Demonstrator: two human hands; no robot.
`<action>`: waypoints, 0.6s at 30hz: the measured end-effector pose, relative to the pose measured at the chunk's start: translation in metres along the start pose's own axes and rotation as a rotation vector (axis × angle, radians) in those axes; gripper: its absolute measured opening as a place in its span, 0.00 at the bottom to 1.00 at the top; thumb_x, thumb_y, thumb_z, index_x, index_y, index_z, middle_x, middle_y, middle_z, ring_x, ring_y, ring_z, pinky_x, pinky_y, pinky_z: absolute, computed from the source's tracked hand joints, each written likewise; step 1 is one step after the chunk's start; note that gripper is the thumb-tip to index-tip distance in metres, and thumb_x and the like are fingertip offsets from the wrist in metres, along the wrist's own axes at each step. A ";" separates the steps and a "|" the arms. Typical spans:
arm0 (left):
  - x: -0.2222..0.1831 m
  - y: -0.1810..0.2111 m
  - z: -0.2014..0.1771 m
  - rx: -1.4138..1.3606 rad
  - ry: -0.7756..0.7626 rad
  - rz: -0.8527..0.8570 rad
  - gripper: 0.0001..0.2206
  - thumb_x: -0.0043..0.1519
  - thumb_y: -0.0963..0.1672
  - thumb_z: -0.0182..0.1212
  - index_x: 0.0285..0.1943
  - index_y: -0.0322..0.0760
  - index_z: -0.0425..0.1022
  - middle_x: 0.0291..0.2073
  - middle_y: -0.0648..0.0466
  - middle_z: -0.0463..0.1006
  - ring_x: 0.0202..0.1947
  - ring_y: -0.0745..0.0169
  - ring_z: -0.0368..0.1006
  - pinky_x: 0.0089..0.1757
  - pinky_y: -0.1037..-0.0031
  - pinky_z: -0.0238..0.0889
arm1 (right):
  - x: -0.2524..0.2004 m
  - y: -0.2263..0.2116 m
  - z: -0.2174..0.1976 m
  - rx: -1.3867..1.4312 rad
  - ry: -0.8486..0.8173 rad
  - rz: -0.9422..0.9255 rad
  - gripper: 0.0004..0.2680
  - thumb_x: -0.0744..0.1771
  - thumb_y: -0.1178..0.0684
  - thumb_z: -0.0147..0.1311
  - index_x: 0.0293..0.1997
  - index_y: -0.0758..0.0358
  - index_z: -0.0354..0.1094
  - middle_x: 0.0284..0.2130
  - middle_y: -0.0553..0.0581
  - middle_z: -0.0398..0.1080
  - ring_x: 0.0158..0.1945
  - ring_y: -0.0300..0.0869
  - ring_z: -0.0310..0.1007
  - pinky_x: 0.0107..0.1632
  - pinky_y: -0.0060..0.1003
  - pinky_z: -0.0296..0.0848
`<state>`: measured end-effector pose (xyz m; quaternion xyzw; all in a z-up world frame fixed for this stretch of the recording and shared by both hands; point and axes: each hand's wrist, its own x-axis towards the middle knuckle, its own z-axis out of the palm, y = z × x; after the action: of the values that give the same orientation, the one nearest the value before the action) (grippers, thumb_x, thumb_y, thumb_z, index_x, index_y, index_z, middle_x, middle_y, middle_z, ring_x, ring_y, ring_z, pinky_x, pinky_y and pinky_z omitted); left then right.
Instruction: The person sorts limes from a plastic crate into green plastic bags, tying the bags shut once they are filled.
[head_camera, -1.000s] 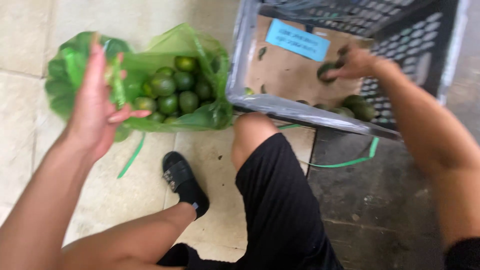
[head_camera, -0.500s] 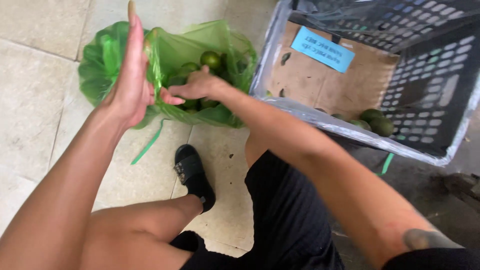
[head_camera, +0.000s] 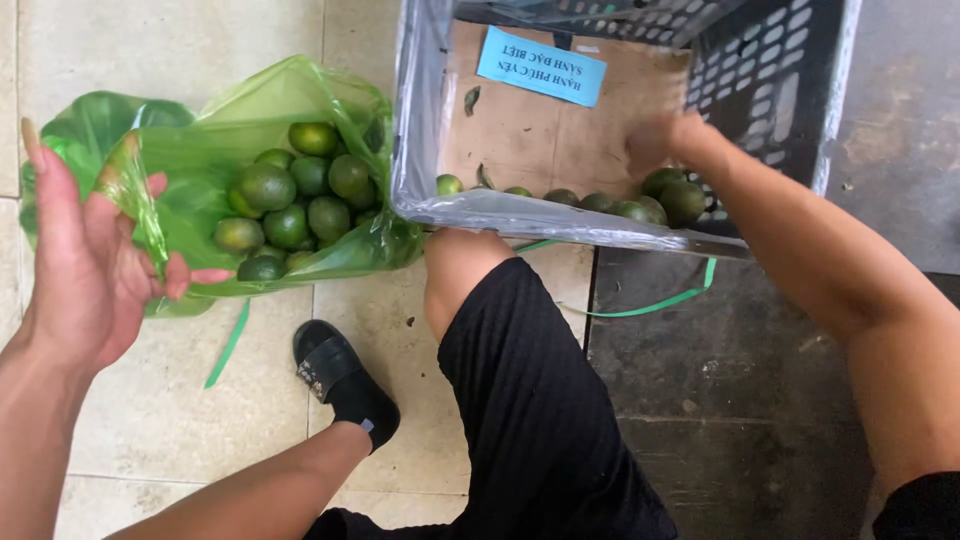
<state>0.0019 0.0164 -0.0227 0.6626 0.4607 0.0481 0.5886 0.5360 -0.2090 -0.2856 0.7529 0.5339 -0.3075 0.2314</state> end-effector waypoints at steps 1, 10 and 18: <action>-0.001 0.000 0.002 -0.004 -0.017 0.011 0.58 0.54 0.73 0.22 0.82 0.31 0.30 0.79 0.35 0.44 0.23 0.64 0.60 0.47 0.46 0.74 | -0.001 0.011 0.027 -0.157 -0.248 0.052 0.15 0.65 0.49 0.55 0.55 0.62 0.75 0.53 0.64 0.76 0.53 0.54 0.77 0.55 0.50 0.76; 0.001 0.003 0.002 0.030 -0.027 0.035 0.57 0.56 0.72 0.22 0.82 0.29 0.27 0.79 0.37 0.37 0.23 0.66 0.61 0.49 0.45 0.73 | 0.009 0.015 0.037 -0.021 -0.816 0.108 0.30 0.57 0.53 0.65 0.68 0.50 0.65 0.62 0.63 0.71 0.59 0.58 0.75 0.55 0.53 0.77; -0.003 -0.003 0.001 -0.008 -0.057 0.041 0.55 0.57 0.72 0.22 0.82 0.31 0.26 0.80 0.39 0.36 0.22 0.65 0.57 0.48 0.45 0.74 | 0.000 0.029 0.040 0.144 -0.834 0.261 0.36 0.55 0.55 0.74 0.72 0.45 0.60 0.66 0.69 0.64 0.61 0.62 0.71 0.54 0.52 0.79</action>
<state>-0.0003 0.0133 -0.0243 0.6706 0.4299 0.0433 0.6030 0.5549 -0.2450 -0.3134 0.6398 0.2724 -0.5895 0.4110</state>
